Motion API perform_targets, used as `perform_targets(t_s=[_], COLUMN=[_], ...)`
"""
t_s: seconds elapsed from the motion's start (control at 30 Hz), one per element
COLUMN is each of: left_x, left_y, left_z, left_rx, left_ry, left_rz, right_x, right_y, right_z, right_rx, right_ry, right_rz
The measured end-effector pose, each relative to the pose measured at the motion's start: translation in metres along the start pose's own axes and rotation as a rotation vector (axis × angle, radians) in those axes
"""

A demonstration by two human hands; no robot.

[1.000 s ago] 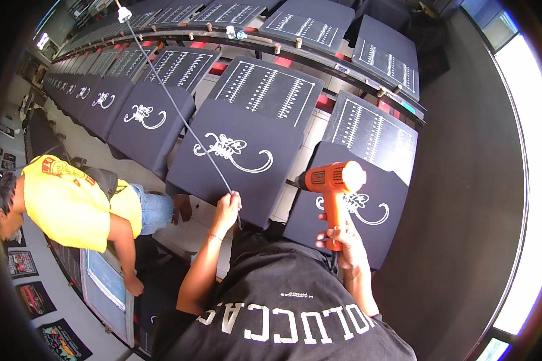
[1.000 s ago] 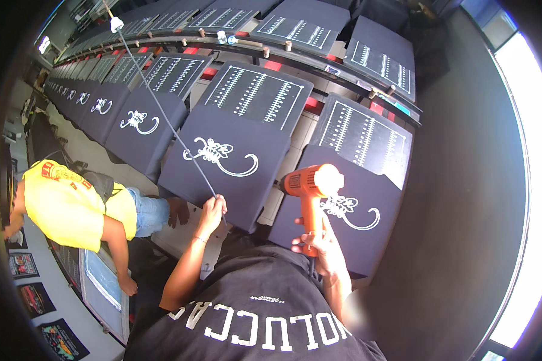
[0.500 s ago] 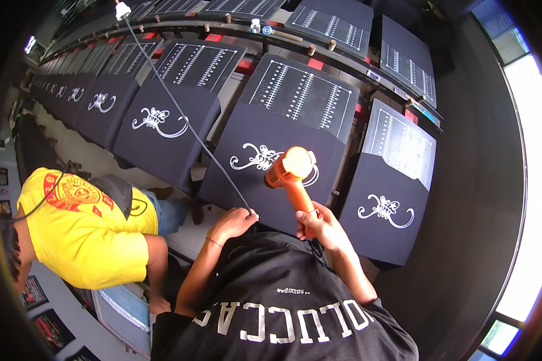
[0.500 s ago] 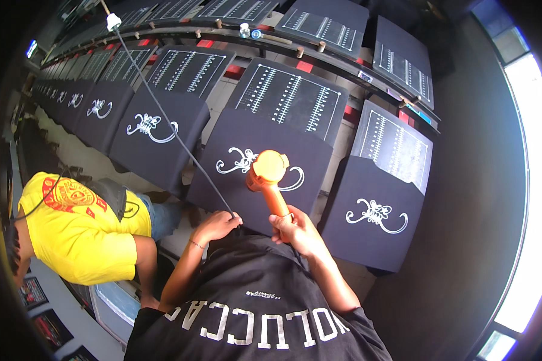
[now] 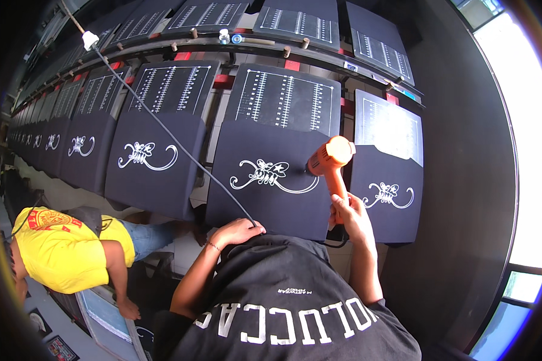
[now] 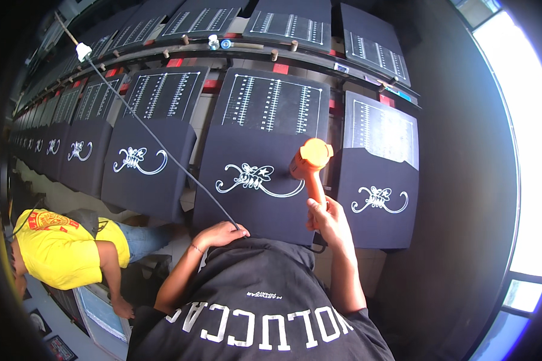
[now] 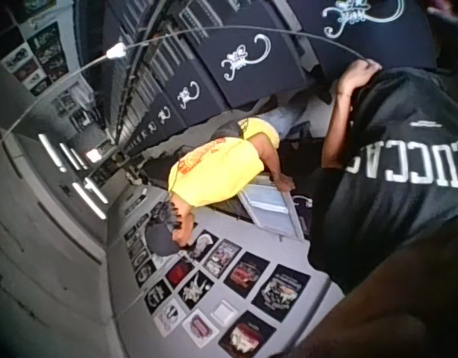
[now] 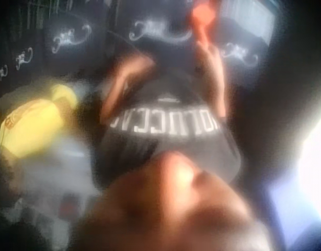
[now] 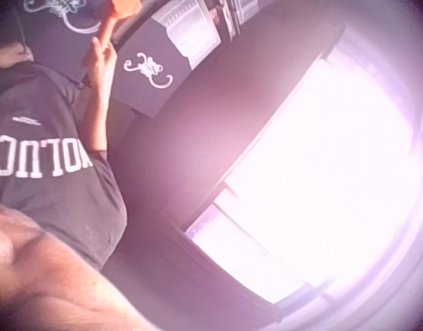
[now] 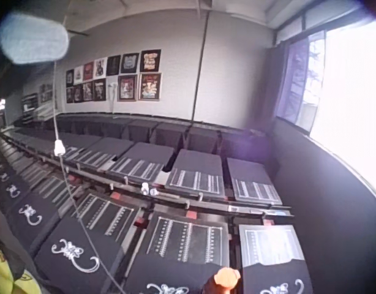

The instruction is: The person uses a heat gun to cure ink on screen-printed t-shirts, moving systematically along a long printing rack to apply heat to each garment's design and checking the ink with their hand.

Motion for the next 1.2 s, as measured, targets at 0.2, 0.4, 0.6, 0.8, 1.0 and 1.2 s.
perform_targets(t_s=[0.2,0.4,0.6,0.8,1.0,1.2], left_x=[-0.027,-0.11,-0.228,-0.246,-0.243,-0.228], left_y=[0.014,0.068,0.104,0.167,0.2,0.174], left_z=[-0.008,-0.026,-0.107,-0.134,-0.115,-0.094], left_rx=[-0.025,-0.06,-0.189,-0.411,-0.716,-0.677], left_ry=[0.026,-0.428,-1.497,-1.691,-1.492,-1.424], left_rz=[-0.104,-0.302,0.121,0.557,0.538,0.567], right_x=[0.007,0.009,0.006,0.001,-0.009,-0.016], right_y=[0.007,0.006,0.002,0.001,-0.007,-0.013], right_z=[-0.001,0.001,0.007,0.009,0.007,-0.001], right_rx=[0.0,0.003,-0.011,-0.027,-0.013,0.013], right_ry=[-0.007,-0.016,-0.048,-0.093,-0.074,-0.081], right_rz=[-0.045,-0.075,-0.014,-0.025,-0.022,-0.02])
Point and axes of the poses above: each hand's wrist, its own z-axis towards the middle knuckle, its own x-axis out of the palm, y = z × x, the point moved 8 cm from there along z, towards the middle knuckle, and after that the axes turned 1 degree about -x, right-handed, at the moved point
